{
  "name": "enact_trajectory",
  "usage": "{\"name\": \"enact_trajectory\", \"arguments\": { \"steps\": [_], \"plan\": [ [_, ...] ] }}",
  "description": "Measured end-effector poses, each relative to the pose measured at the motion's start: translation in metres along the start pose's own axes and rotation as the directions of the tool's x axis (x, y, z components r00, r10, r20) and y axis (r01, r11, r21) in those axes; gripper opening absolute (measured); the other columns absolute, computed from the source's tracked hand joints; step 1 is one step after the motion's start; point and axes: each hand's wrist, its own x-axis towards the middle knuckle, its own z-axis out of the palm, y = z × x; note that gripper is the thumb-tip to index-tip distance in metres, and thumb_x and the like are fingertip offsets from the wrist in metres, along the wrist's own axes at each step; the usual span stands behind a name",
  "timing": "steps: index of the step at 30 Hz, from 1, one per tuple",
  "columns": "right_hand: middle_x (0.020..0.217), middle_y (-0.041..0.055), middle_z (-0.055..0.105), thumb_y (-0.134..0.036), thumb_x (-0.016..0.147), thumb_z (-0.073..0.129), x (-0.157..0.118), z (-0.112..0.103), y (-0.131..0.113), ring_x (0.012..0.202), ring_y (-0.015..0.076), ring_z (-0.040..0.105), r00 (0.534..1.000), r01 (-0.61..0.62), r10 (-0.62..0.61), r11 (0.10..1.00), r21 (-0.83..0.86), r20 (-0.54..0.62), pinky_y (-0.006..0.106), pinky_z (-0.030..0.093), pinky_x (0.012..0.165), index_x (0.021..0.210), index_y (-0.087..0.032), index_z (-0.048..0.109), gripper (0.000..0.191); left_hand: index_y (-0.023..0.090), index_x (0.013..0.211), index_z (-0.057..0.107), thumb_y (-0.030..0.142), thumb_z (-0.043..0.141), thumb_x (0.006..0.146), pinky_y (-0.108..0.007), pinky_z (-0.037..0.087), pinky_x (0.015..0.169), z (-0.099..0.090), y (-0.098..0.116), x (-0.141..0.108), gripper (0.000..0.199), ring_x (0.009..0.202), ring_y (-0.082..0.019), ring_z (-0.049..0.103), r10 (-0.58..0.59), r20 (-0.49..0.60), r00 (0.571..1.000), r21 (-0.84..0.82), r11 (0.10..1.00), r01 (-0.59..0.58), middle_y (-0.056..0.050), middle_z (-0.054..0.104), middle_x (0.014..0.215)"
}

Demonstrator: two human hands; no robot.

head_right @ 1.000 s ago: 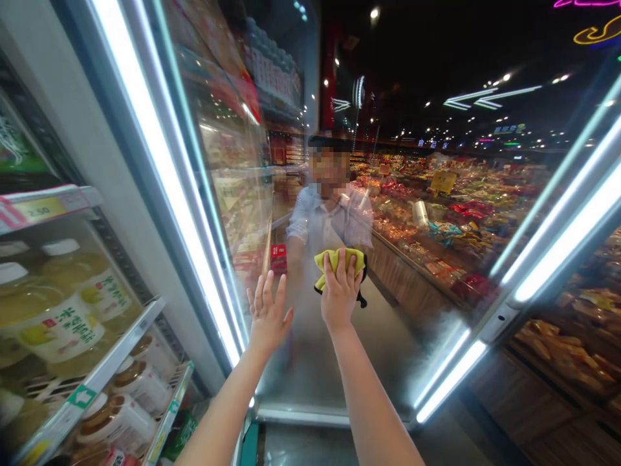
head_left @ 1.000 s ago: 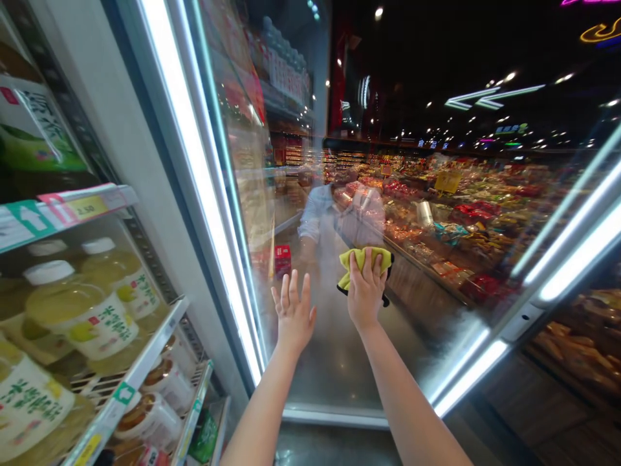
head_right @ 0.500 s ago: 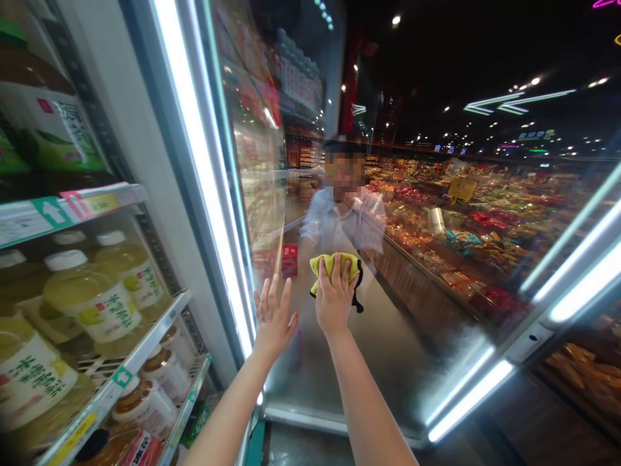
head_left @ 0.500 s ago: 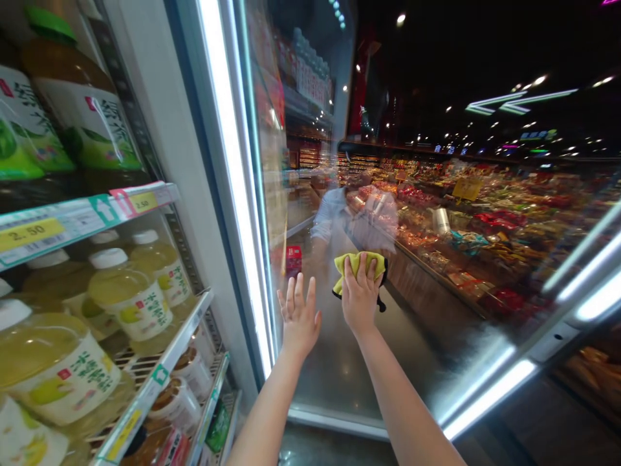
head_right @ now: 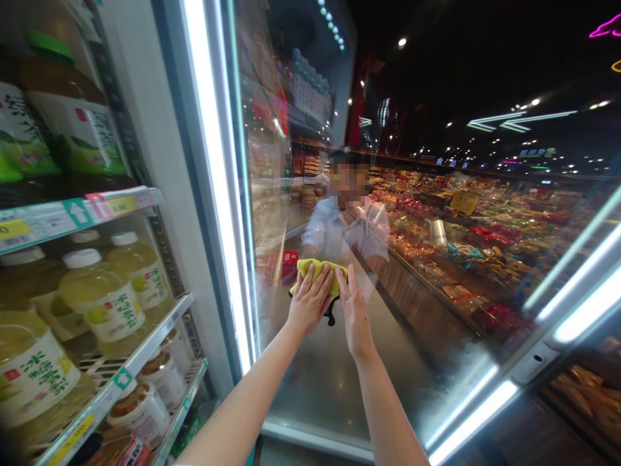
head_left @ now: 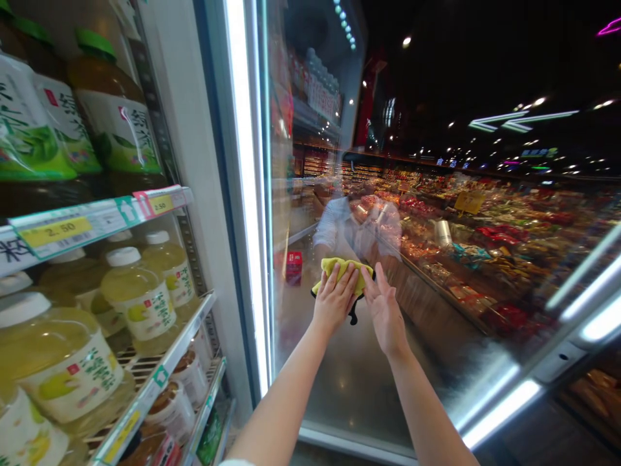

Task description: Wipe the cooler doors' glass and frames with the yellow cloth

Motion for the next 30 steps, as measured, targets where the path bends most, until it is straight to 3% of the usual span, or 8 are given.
{"name": "enact_trajectory", "arguments": {
  "steps": [4,8,13,17,19,22,25,30],
  "plan": [
    [0.131,0.0149,0.071,-0.057,0.102,0.044,-0.009,-0.018,-0.001,0.126,0.0286,0.065,0.972,-0.040,0.056,0.996,0.074,-0.227,0.052,0.049,0.110,0.140,-0.018,0.062,0.057,0.031,0.154,0.044,0.038,0.059,0.097,-0.055,0.004,0.130,0.026,0.012,-0.005,0.060,0.159,-0.031,0.008,-0.038,-0.142,0.989,0.113,0.992,0.054,-0.001,0.042,0.161],
    [0.119,0.0150,0.076,-0.054,0.098,0.054,-0.020,-0.033,0.004,0.112,0.0302,0.072,0.944,-0.069,0.003,0.980,-0.189,-0.330,0.052,0.056,0.100,0.119,-0.018,0.075,0.047,0.031,0.153,0.046,0.052,0.062,0.092,-0.063,0.005,0.127,0.037,0.019,-0.019,0.066,0.159,-0.036,0.008,-0.032,-0.131,0.991,0.099,0.994,0.045,-0.004,0.041,0.162],
    [0.119,0.0131,0.076,-0.039,0.100,0.053,-0.023,-0.051,0.007,0.117,0.0291,0.070,0.929,0.175,-0.344,0.737,-0.653,-0.139,0.052,0.053,0.105,0.117,-0.019,0.076,0.035,0.038,0.152,0.045,0.050,0.060,0.094,-0.056,0.004,0.129,0.034,-0.011,-0.026,0.060,0.158,-0.030,0.019,0.078,-0.069,0.995,0.113,0.991,-0.070,0.000,0.048,0.158],
    [0.125,0.0123,0.074,-0.028,0.102,0.050,-0.027,-0.058,0.013,0.127,0.0288,0.064,0.903,0.266,-0.430,0.554,-0.789,0.002,0.051,0.051,0.107,0.121,-0.019,0.074,0.032,0.033,0.152,0.046,0.049,0.063,0.092,-0.060,0.011,0.127,0.037,-0.018,-0.052,0.064,0.158,-0.035,0.014,-0.121,-0.099,0.988,0.118,0.984,0.132,-0.006,0.047,0.158],
    [0.130,0.0128,0.072,-0.027,0.102,0.049,-0.028,-0.056,0.015,0.131,0.0294,0.061,0.900,0.280,-0.434,0.493,-0.824,0.046,0.051,0.052,0.107,0.121,-0.019,0.074,0.032,0.032,0.151,0.049,0.050,0.065,0.091,-0.061,0.013,0.126,0.041,-0.013,-0.064,0.064,0.158,-0.037,0.013,-0.157,-0.091,0.984,0.118,0.979,0.167,-0.008,0.047,0.159],
    [0.137,0.0133,0.068,-0.025,0.102,0.049,-0.027,-0.052,0.014,0.137,0.0298,0.055,0.898,0.315,-0.426,0.445,-0.839,0.111,0.051,0.051,0.109,0.120,-0.019,0.074,0.032,0.035,0.150,0.050,0.046,0.063,0.093,-0.058,0.011,0.127,0.042,-0.016,-0.065,0.059,0.158,-0.034,0.016,-0.077,-0.046,0.996,0.119,0.990,0.082,-0.005,0.050,0.157],
    [0.140,0.0142,0.065,-0.023,0.102,0.048,-0.023,-0.049,0.012,0.140,0.0298,0.053,0.894,0.332,-0.429,0.439,-0.835,0.131,0.052,0.050,0.110,0.121,-0.019,0.073,0.032,0.038,0.151,0.048,0.040,0.060,0.095,-0.055,0.008,0.129,0.034,-0.037,-0.055,0.057,0.157,-0.030,0.020,-0.043,0.000,0.999,0.114,0.993,0.043,-0.002,0.048,0.158],
    [0.139,0.0142,0.066,-0.023,0.102,0.049,-0.024,-0.049,0.015,0.140,0.0304,0.053,0.890,0.344,-0.435,0.444,-0.827,0.137,0.054,0.050,0.110,0.120,-0.019,0.074,0.031,0.026,0.159,0.033,0.033,0.060,0.095,-0.063,0.004,0.127,0.030,-0.043,-0.068,0.070,0.159,-0.033,0.003,-0.370,-0.109,0.923,0.152,0.911,0.383,-0.009,0.032,0.166]
  ]
}}
